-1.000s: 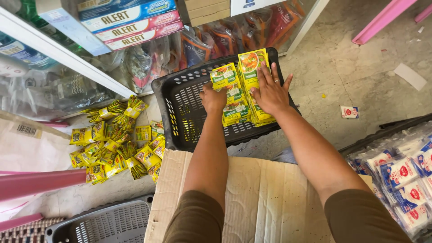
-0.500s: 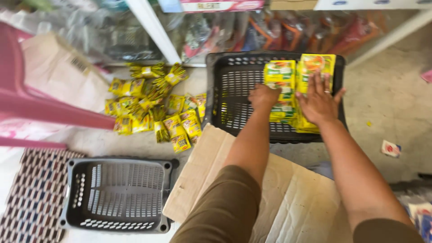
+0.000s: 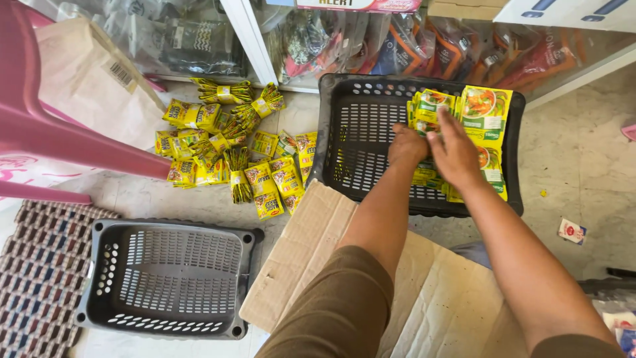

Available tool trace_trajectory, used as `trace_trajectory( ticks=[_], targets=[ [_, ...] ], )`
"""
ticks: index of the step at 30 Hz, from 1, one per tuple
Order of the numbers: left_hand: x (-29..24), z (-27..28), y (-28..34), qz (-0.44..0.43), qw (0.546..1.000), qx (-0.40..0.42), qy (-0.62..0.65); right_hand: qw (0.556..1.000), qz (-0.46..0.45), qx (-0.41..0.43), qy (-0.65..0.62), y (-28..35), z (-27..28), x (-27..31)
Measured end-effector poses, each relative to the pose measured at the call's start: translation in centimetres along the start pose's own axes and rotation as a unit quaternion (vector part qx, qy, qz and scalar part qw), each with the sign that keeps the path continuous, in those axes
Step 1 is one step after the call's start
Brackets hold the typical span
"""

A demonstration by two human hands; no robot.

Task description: Sorting and packing seasoning sachets and other retail items into plastic crates on the floor.

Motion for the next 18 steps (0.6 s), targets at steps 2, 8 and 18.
trace_trajectory(
  ticks=[2, 8, 18],
  targets=[
    [1.1, -0.9, -2.2, -0.002, 0.999, -0.026, -0.030, 0.996, 0.015, 0.019, -0.084, -0.5, -2.0, -1.3],
    [2.6, 4.8, 0.1, 0.048, 0.998, -0.020, -0.032, 0.982, -0.055, 0.023, -0.177, -2.2, -7.5, -5.6],
    [3.3, 3.7, -3.6, -0.061, 0.969, 0.039, -0.234, 0.790, -0.450, 0.062, -0.411, -1.0, -11.5, -8.0]
  ],
)
Point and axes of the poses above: each hand's wrist, its own y-axis away from the middle knuckle, its own z-axis out of the back of the hand, x = y × z, the point moved 6 cm from there along -y, towards the middle knuckle, and after that the axes turned 7 degrees about -y, right-handed, at the moved point
